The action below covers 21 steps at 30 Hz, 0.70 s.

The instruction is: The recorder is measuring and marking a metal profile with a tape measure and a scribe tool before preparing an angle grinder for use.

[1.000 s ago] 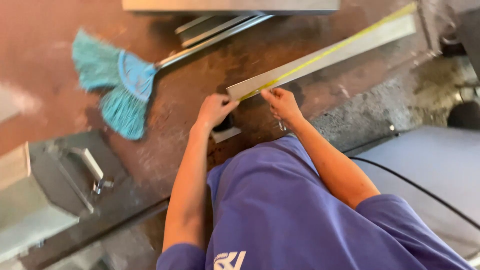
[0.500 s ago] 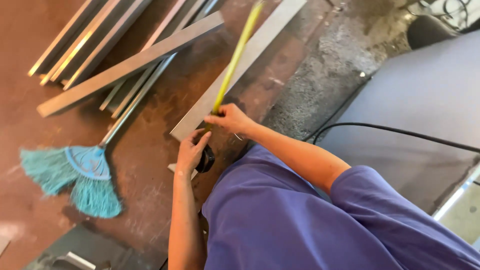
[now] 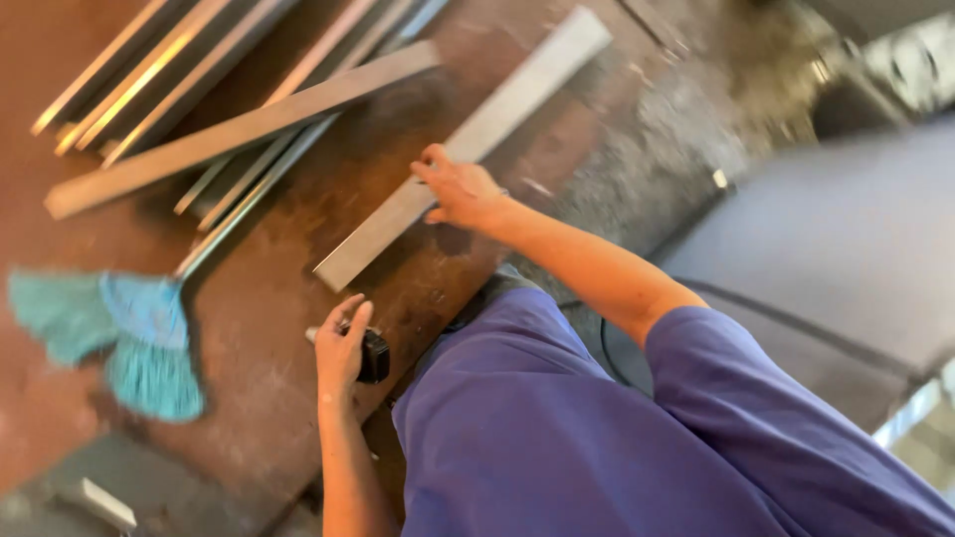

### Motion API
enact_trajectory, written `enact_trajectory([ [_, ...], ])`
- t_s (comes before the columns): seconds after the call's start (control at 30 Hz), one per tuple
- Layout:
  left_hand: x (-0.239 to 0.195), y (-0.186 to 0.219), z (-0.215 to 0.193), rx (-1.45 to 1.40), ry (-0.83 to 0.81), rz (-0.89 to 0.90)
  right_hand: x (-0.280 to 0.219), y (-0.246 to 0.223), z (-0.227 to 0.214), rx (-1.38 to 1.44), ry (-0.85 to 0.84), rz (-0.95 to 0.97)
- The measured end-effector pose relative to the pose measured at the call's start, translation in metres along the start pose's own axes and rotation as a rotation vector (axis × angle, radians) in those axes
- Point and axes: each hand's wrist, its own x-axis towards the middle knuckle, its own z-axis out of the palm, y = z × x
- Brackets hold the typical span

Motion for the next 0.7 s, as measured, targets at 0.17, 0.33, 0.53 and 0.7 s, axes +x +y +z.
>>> enact_trajectory([
  [0.17, -0.029, -0.029, -0.046, 0.611, 0.281, 0.135, 0.030, 0.031, 0.036, -0.248, -0.112, -0.287],
  [0.33, -0.052, -0.085, -0.102, 0.886, 0.497, -0.032, 0.052, 0.036, 0.040, -0.254, -0.110, -0.366],
  [0.53, -0.063, -0.135, -0.152, 0.739, 0.644, -0.047, 0.036, -0.008, 0.019, -0.374, -0.144, -0.253],
  [0.7, -0.054, -0.161, -0.194, 0.803, 0.578, -0.002, 0.012, -0.089, 0.027, -0.454, -0.085, -0.188],
])
